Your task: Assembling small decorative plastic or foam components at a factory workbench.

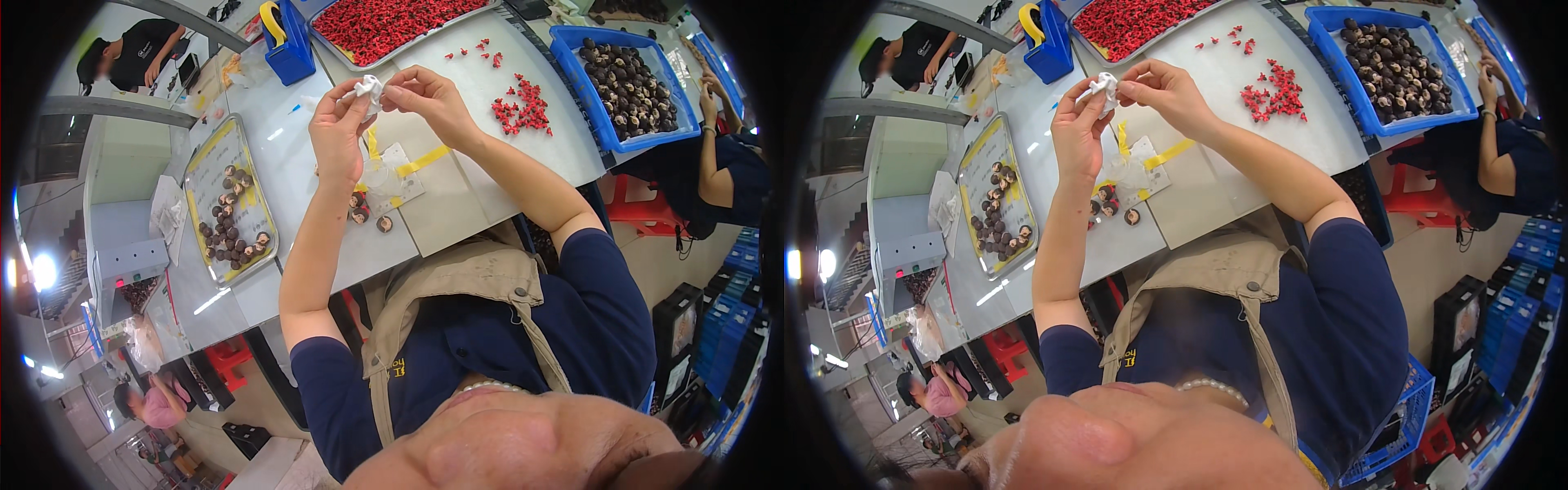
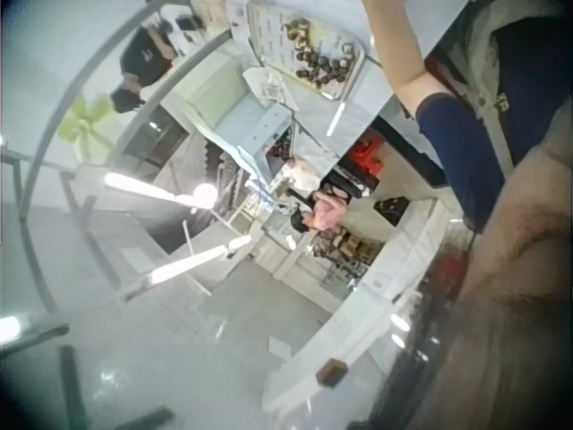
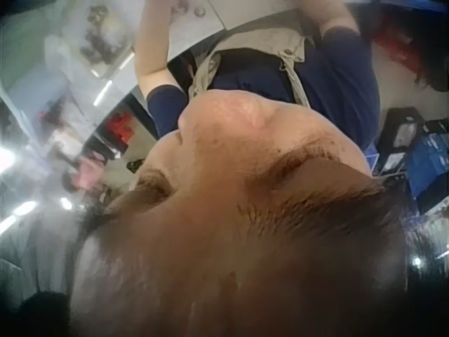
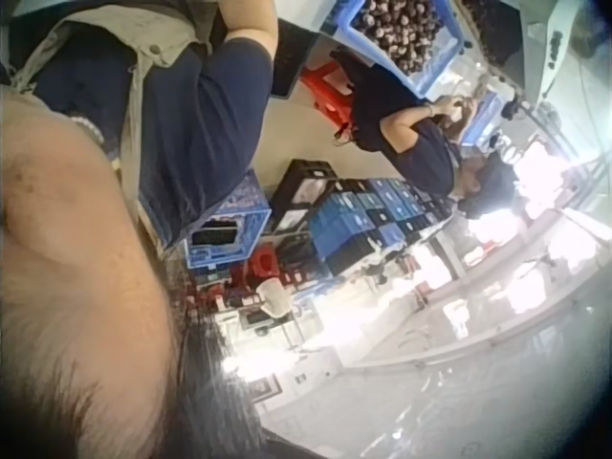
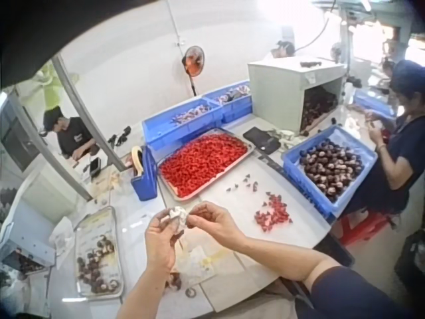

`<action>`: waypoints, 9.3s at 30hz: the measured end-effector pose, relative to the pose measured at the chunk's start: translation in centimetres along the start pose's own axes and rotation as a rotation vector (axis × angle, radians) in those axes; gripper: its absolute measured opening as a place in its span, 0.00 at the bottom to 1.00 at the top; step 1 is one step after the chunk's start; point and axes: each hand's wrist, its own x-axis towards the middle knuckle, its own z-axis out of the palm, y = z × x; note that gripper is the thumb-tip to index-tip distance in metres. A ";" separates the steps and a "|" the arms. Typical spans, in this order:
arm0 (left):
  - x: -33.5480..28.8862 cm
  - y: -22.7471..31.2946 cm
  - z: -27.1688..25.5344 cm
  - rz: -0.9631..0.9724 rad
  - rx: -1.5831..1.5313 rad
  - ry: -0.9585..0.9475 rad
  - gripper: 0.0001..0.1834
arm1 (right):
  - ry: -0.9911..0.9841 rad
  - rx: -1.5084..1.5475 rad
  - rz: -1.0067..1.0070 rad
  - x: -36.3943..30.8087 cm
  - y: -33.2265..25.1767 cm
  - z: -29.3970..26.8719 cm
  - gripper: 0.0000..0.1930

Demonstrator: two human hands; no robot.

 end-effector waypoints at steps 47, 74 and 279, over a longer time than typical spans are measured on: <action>0.7 -1.7 -1.0 -0.104 -0.016 -0.040 0.09 | 0.039 0.112 0.257 0.2 1.3 -0.8 0.11; -0.1 -1.4 0.3 0.143 0.228 -0.126 0.14 | 0.149 -0.682 -0.319 -0.2 1.2 0.0 0.05; -17.1 -7.4 -5.4 -0.102 -0.331 0.084 0.18 | -0.351 -0.544 0.422 -10.1 0.2 5.1 0.05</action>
